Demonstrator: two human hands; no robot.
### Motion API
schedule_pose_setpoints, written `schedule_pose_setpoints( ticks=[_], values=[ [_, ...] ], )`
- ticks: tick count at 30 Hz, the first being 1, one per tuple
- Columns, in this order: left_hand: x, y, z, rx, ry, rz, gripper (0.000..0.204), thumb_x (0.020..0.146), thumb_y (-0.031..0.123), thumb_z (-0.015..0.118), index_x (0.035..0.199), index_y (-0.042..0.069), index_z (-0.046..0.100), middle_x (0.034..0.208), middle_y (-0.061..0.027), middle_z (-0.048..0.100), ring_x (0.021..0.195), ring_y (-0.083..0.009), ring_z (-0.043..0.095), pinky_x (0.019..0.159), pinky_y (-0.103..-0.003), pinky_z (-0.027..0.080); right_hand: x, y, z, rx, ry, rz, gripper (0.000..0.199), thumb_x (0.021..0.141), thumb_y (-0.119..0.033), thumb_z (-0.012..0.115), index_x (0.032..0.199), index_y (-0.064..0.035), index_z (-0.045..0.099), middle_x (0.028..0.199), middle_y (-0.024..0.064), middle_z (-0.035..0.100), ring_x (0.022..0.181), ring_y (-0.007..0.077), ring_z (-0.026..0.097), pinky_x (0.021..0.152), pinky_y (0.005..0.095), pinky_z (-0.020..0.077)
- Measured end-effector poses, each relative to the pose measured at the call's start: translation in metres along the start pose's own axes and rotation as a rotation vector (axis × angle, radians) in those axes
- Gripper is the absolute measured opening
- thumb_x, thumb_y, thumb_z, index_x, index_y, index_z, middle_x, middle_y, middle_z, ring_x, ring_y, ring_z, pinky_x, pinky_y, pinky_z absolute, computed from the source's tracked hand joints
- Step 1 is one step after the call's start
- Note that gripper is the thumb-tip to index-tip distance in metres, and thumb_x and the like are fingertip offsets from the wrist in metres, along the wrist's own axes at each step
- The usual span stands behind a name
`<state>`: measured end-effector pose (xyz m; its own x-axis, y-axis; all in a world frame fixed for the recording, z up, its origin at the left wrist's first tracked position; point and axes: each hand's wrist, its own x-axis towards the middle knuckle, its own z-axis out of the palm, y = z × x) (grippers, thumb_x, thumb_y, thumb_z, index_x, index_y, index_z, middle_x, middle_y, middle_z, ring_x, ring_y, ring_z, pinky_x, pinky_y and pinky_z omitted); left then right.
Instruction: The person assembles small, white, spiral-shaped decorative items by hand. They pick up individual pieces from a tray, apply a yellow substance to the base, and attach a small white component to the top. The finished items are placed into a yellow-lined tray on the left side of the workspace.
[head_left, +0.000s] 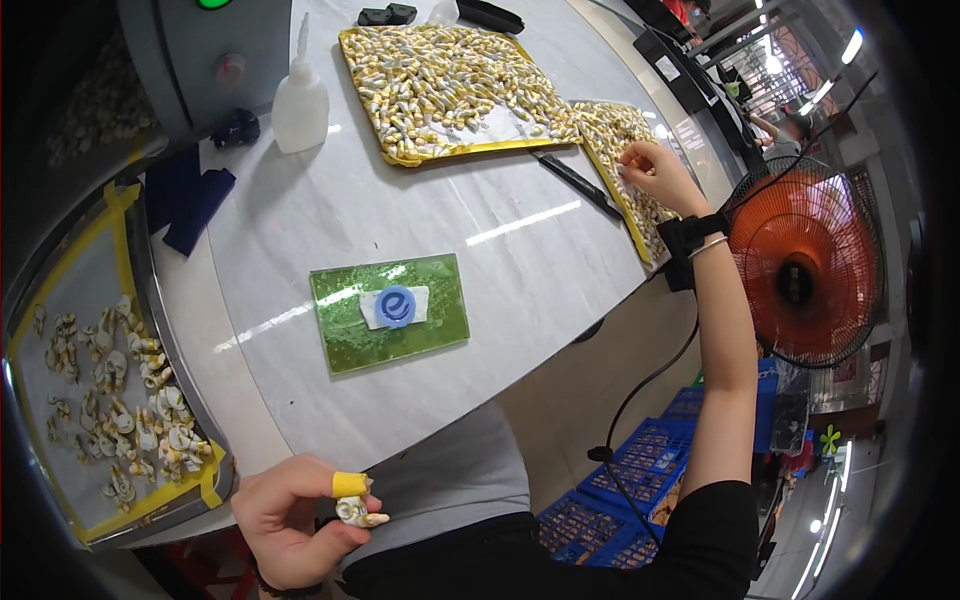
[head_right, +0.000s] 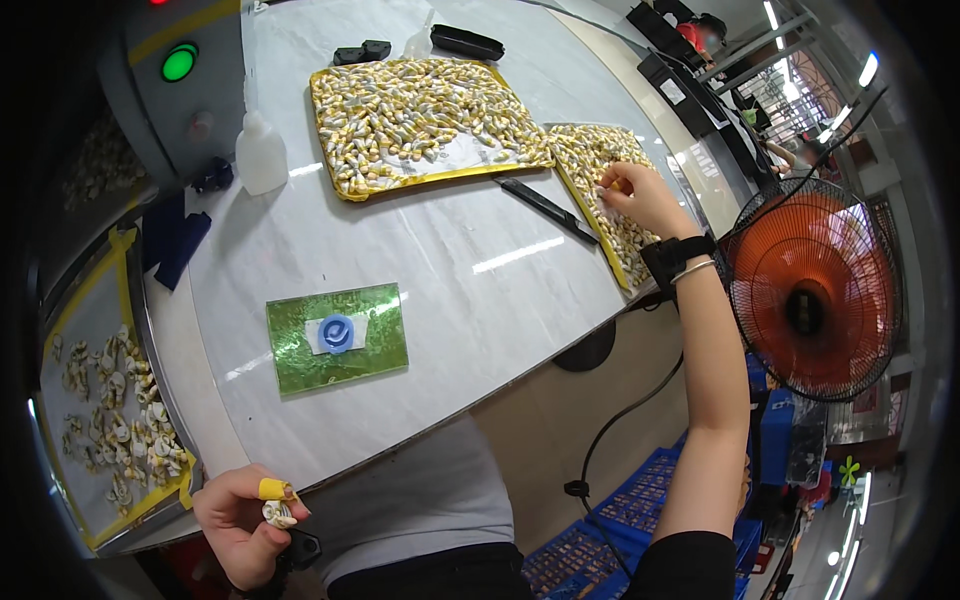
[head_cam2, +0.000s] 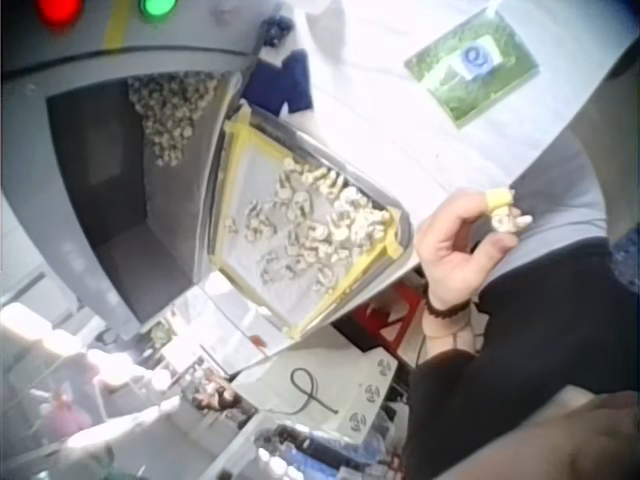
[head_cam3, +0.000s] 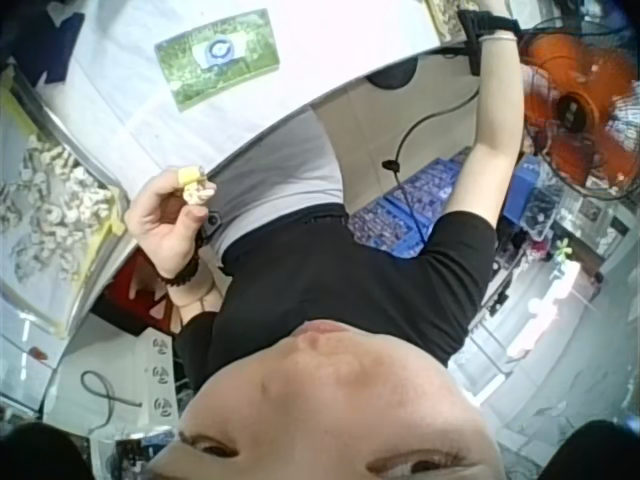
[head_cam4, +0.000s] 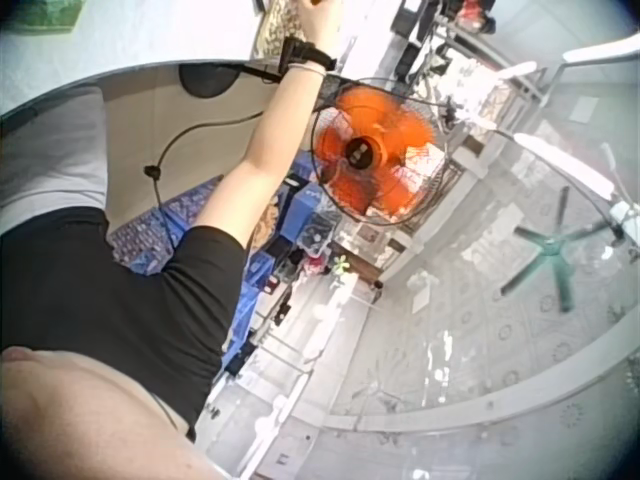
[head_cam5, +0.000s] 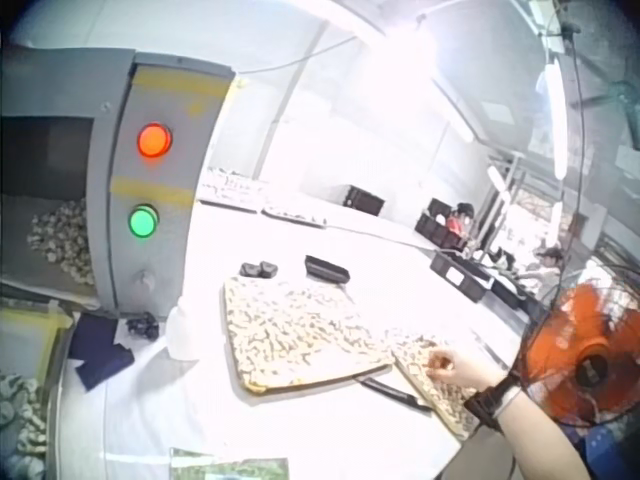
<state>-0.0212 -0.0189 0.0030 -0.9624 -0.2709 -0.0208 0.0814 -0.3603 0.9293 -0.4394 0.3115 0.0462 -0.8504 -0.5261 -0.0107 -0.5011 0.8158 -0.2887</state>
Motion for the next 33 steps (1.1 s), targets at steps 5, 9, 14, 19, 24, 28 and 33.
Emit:
schedule_pose_setpoints(
  ticks=[5, 9, 14, 19, 24, 28, 33],
  values=[
    [0.0, 0.001, 0.006, -0.066, 0.048, 0.023, 0.027, 0.071, 0.009, 0.077, 0.087, -0.008, 0.064, 0.074, -0.0145, 0.065, 0.069, -0.0183, 0.065, 0.064, -0.026, 0.051, -0.006, -0.001, 0.002, 0.081, 0.05, 0.012, 0.013, 0.075, -0.008, 0.065, 0.081, 0.0014, 0.058, 0.065, 0.0055, 0.059, 0.062, 0.0107, 0.056, 0.057, 0.0259, 0.0448],
    [0.001, 0.002, 0.005, -0.064, 0.035, 0.014, 0.028, 0.071, 0.01, 0.078, 0.087, -0.008, 0.064, 0.074, -0.0146, 0.065, 0.068, -0.0188, 0.066, 0.064, -0.026, 0.052, -0.007, 0.009, 0.003, 0.042, 0.001, 0.082, 0.014, 0.075, -0.008, 0.066, 0.082, 0.0009, 0.057, 0.066, 0.0055, 0.059, 0.062, 0.0112, 0.056, 0.057, 0.0257, 0.0453],
    [0.001, 0.003, 0.003, -0.052, 0.019, 0.016, 0.029, 0.071, 0.012, 0.078, 0.086, -0.008, 0.064, 0.074, -0.0147, 0.065, 0.067, -0.0188, 0.066, 0.063, -0.026, 0.051, -0.01, -0.004, -0.002, -0.072, 0.026, 0.067, 0.014, 0.077, -0.009, 0.064, 0.081, 0.0002, 0.055, 0.071, 0.0061, 0.059, 0.064, 0.0124, 0.056, 0.06, 0.0259, 0.0458],
    [0.003, 0.003, 0.004, -0.029, 0.001, 0.001, 0.03, 0.07, 0.012, 0.079, 0.086, -0.008, 0.064, 0.075, -0.0147, 0.066, 0.067, -0.0181, 0.065, 0.063, -0.026, 0.051, -0.03, -0.081, -0.008, 0.185, 0.156, -0.065, 0.008, 0.085, -0.006, 0.06, 0.088, 0.0, 0.056, 0.074, 0.0008, 0.058, 0.069, 0.0064, 0.054, 0.061, 0.0209, 0.0439],
    [-0.002, 0.003, 0.003, -0.065, 0.064, 0.002, 0.031, 0.068, 0.011, 0.08, 0.086, -0.008, 0.064, 0.075, -0.0147, 0.066, 0.067, -0.0179, 0.065, 0.063, -0.026, 0.051, -0.067, -0.204, 0.024, 0.275, -0.003, -0.596, 0.016, 0.075, 0.006, 0.064, 0.089, -0.0005, 0.066, 0.084, 0.0096, 0.065, 0.072, 0.019, 0.063, 0.063, 0.026, 0.0493],
    [-0.003, 0.004, 0.002, -0.08, 0.048, 0.0, 0.031, 0.068, 0.01, 0.08, 0.087, -0.008, 0.064, 0.076, -0.0149, 0.066, 0.068, -0.0183, 0.065, 0.064, -0.027, 0.051, -0.082, -0.239, 0.055, 0.138, 0.049, -0.929, 0.023, 0.07, 0.0, 0.063, 0.093, -0.0009, 0.062, 0.079, 0.0079, 0.059, 0.071, 0.022, 0.057, 0.061, 0.0328, 0.0493],
    [-0.002, 0.006, 0.004, -0.029, 0.031, -0.014, 0.04, 0.073, 0.025, 0.078, 0.088, -0.006, 0.058, 0.074, -0.0131, 0.061, 0.064, -0.0166, 0.061, 0.058, -0.024, 0.048, -0.078, -0.248, 0.065, -0.028, 0.089, -1.043, 0.02, 0.066, -0.003, 0.061, 0.086, 0.001, 0.058, 0.079, 0.007, 0.055, 0.07, 0.0208, 0.054, 0.059, 0.0294, 0.0493]
  ],
)
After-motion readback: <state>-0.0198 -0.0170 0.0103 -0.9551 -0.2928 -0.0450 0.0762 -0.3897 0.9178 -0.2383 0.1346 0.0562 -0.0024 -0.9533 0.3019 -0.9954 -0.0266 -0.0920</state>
